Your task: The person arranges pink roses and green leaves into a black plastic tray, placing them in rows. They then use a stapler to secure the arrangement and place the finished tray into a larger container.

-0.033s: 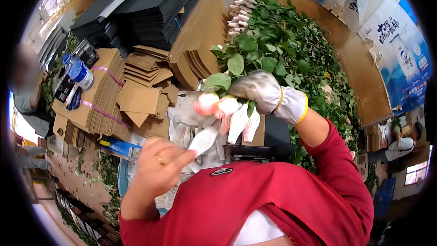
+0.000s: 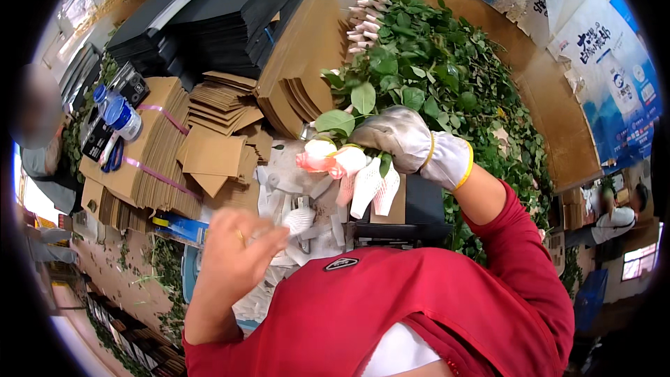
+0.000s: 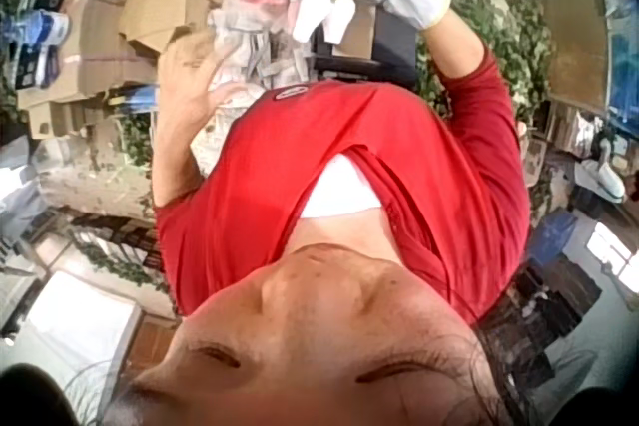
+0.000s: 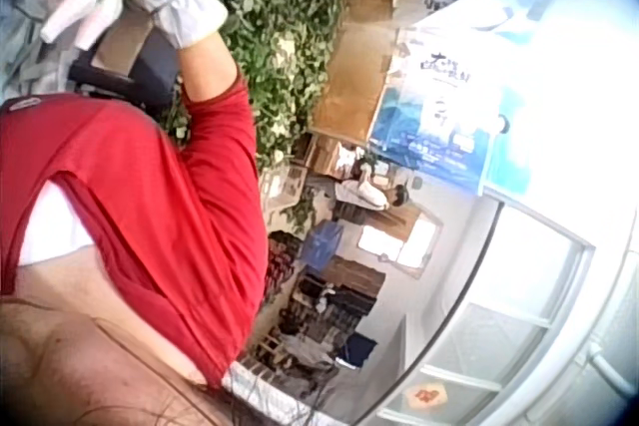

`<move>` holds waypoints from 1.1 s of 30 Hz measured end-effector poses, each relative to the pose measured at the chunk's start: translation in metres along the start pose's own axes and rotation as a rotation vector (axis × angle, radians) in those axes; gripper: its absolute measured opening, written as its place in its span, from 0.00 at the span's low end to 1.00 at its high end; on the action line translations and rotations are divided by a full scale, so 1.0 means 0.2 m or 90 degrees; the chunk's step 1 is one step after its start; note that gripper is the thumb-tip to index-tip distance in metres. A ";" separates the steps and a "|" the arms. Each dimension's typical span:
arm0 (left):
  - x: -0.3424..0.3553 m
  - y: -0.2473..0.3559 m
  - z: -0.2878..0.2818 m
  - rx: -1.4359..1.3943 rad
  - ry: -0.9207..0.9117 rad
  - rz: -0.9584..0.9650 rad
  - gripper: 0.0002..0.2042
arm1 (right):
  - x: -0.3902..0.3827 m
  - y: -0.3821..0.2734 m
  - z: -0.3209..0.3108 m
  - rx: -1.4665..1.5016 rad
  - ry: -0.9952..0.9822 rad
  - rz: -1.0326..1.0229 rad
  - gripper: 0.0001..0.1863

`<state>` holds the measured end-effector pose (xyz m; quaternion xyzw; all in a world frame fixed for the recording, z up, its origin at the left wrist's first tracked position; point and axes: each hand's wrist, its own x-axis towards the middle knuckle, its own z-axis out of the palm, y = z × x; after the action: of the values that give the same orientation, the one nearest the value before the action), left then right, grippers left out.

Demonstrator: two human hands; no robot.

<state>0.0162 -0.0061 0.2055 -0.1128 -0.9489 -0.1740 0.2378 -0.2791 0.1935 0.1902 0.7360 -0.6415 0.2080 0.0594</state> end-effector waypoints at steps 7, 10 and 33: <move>0.05 0.07 0.05 -0.047 0.023 0.121 0.18 | 0.04 0.01 0.02 -0.031 0.020 0.015 0.16; 0.04 0.03 0.14 -0.086 0.069 0.010 0.16 | 0.07 -0.02 0.02 -0.016 0.071 0.006 0.16; 0.18 -0.08 0.20 -0.101 -0.276 -0.129 0.16 | 0.14 -0.04 -0.15 0.177 0.094 0.237 0.14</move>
<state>-0.0365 -0.0004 0.1862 -0.0703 -0.9676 -0.2424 0.0009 -0.2758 0.1805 0.2299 0.5888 -0.7253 0.3550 -0.0355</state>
